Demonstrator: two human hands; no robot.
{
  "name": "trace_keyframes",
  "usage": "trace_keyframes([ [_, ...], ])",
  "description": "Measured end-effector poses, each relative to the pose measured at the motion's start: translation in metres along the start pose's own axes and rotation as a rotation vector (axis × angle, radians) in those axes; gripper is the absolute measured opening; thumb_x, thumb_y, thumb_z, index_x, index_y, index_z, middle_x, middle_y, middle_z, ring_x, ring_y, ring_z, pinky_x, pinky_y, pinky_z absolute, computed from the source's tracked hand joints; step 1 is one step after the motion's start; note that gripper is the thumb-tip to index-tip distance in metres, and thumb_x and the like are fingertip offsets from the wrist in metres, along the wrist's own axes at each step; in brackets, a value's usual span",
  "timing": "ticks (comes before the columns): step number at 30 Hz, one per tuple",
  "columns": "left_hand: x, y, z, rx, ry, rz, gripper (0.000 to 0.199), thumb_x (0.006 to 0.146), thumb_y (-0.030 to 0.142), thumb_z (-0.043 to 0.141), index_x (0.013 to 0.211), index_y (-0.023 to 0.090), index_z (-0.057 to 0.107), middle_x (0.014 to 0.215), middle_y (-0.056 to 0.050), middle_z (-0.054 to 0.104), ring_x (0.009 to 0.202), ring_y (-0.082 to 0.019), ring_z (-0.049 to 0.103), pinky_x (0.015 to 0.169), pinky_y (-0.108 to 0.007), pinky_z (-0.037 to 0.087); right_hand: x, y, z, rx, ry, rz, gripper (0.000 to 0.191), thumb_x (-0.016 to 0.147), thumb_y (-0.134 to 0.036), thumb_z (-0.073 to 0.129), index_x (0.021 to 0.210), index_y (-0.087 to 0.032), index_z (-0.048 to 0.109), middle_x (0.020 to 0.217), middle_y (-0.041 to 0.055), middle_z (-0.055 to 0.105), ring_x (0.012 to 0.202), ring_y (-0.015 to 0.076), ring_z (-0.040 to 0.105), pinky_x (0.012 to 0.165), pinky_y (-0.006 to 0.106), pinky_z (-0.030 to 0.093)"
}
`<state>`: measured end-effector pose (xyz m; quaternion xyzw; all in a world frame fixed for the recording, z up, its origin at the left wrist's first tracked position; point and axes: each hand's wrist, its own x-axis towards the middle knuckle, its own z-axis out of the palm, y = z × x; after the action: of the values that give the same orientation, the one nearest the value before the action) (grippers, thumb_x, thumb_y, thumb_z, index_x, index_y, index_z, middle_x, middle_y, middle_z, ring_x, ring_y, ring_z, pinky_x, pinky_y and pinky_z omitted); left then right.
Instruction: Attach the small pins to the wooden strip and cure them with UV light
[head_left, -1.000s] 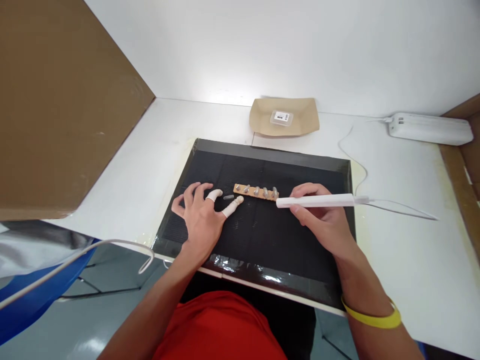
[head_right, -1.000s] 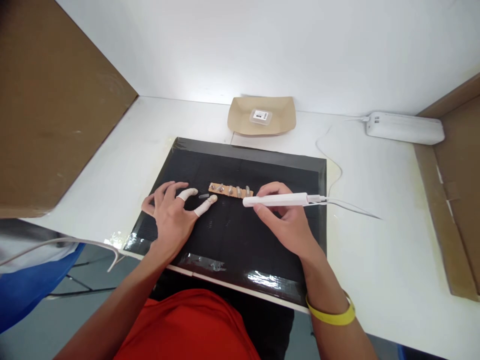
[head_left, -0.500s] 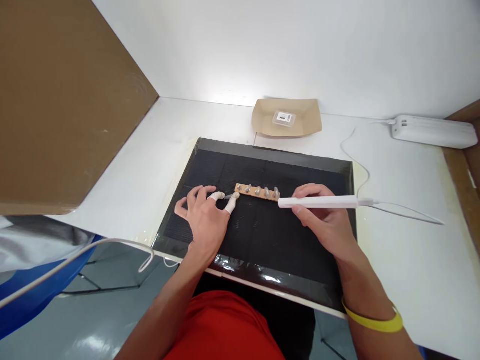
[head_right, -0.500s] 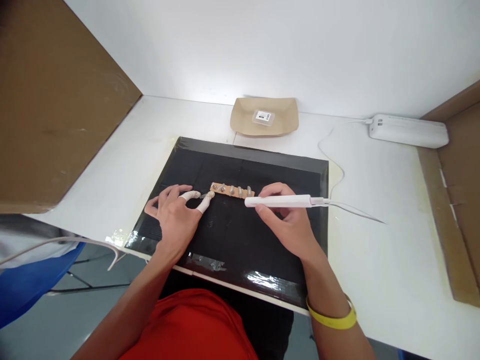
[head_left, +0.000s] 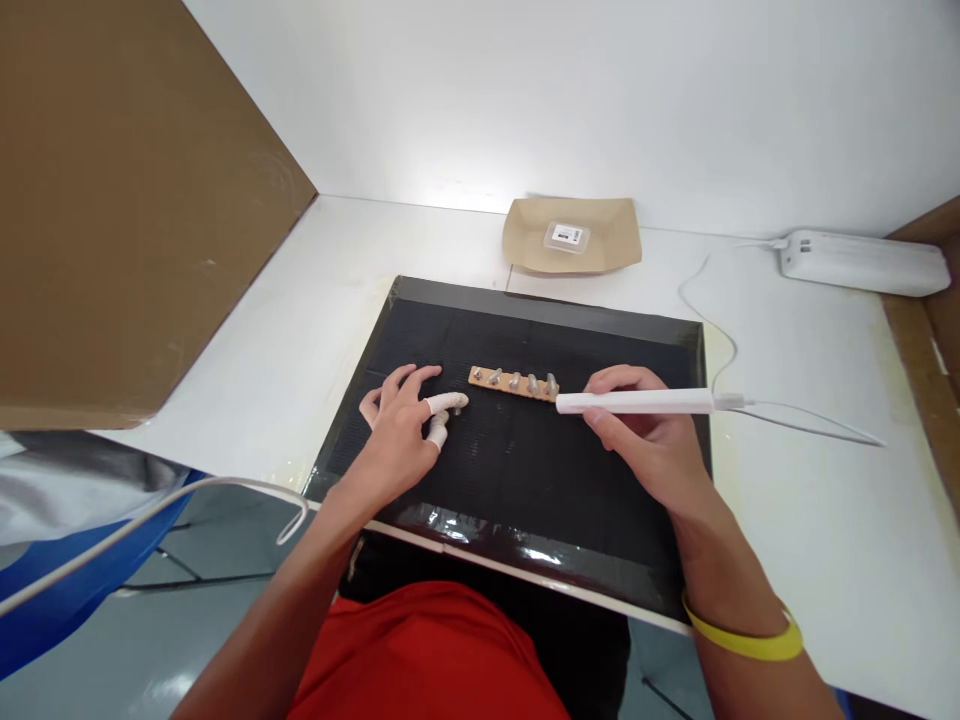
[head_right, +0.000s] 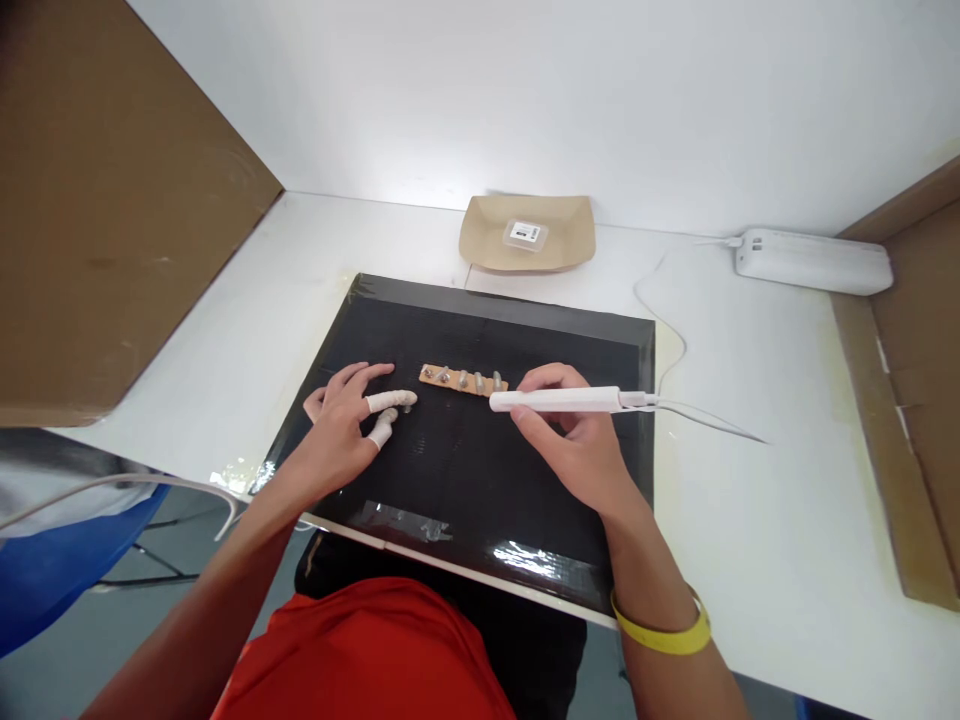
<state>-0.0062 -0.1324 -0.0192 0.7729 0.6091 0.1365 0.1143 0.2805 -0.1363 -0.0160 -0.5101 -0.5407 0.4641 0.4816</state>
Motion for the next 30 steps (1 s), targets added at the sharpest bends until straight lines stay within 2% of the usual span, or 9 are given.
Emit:
trace_keyframes([
  [2,0.000,-0.006,-0.008,-0.036,-0.026,0.012,0.037,0.097,0.013,0.055,0.119,0.035,0.075,0.152,-0.006,0.060,0.149,-0.035,0.043,0.112,-0.062,0.029,0.000,0.000,0.000,0.004,0.005,0.004,0.016,0.087,-0.034,0.078,0.096,-0.026,0.067,0.099,0.0006,0.063,0.069,0.0112,0.055,0.051,0.024,0.043],
  [4,0.001,-0.010,-0.014,-0.049,-0.003,-0.002,0.030,0.097,0.024,0.066,0.125,0.034,0.072,0.153,-0.008,0.060,0.149,-0.036,0.043,0.114,-0.062,0.030,0.000,0.001,0.000,0.009,0.009,0.003,0.016,0.088,-0.034,0.078,0.096,-0.026,0.067,0.098,0.0003,0.063,0.069,0.0109,0.055,0.051,0.023,0.042],
  [6,0.002,-0.012,-0.017,-0.036,0.003,-0.007,0.038,0.088,0.034,0.080,0.125,0.032,0.071,0.152,-0.010,0.060,0.148,-0.039,0.044,0.115,-0.063,0.031,0.000,0.002,0.001,0.010,0.005,0.000,0.015,0.088,-0.033,0.078,0.096,-0.027,0.067,0.098,0.0001,0.063,0.068,0.0105,0.054,0.050,0.023,0.041],
  [8,0.004,-0.012,-0.016,-0.005,-0.004,-0.002,0.041,0.083,0.036,0.086,0.122,0.032,0.072,0.151,-0.010,0.060,0.147,-0.041,0.044,0.114,-0.064,0.031,0.000,0.003,0.000,0.005,-0.004,0.000,0.015,0.088,-0.032,0.078,0.096,-0.026,0.067,0.098,0.0001,0.063,0.067,0.0101,0.053,0.050,0.024,0.041],
  [17,0.021,-0.015,-0.008,0.090,-0.033,0.094,0.036,0.083,0.038,0.088,0.118,0.034,0.079,0.155,-0.013,0.056,0.150,-0.044,0.039,0.113,-0.065,0.031,0.002,0.006,0.000,0.001,-0.010,0.006,0.015,0.088,-0.031,0.078,0.097,-0.027,0.067,0.097,-0.0002,0.064,0.066,0.0102,0.053,0.050,0.024,0.042],
  [21,0.023,-0.017,-0.009,0.125,-0.089,0.148,0.032,0.087,0.039,0.084,0.119,0.036,0.079,0.160,-0.012,0.052,0.152,-0.046,0.035,0.113,-0.066,0.031,0.002,0.008,0.001,0.025,-0.022,0.005,0.014,0.089,-0.030,0.078,0.097,-0.027,0.066,0.095,-0.0011,0.064,0.064,0.0094,0.052,0.050,0.024,0.042],
  [25,0.024,-0.020,-0.010,0.110,-0.097,0.151,0.026,0.088,0.040,0.083,0.113,0.037,0.081,0.159,-0.010,0.053,0.152,-0.046,0.036,0.114,-0.067,0.030,0.003,0.007,0.002,0.035,-0.035,0.007,0.014,0.089,-0.030,0.078,0.096,-0.027,0.066,0.096,-0.0011,0.064,0.064,0.0092,0.052,0.051,0.024,0.042],
  [30,0.027,-0.023,-0.014,0.106,-0.125,0.223,0.023,0.092,0.046,0.078,0.109,0.031,0.081,0.160,-0.011,0.052,0.153,-0.047,0.034,0.113,-0.070,0.029,0.003,0.007,0.002,0.030,-0.038,0.003,0.012,0.090,-0.029,0.076,0.096,-0.027,0.066,0.095,-0.0012,0.065,0.063,0.0089,0.052,0.050,0.023,0.042],
])
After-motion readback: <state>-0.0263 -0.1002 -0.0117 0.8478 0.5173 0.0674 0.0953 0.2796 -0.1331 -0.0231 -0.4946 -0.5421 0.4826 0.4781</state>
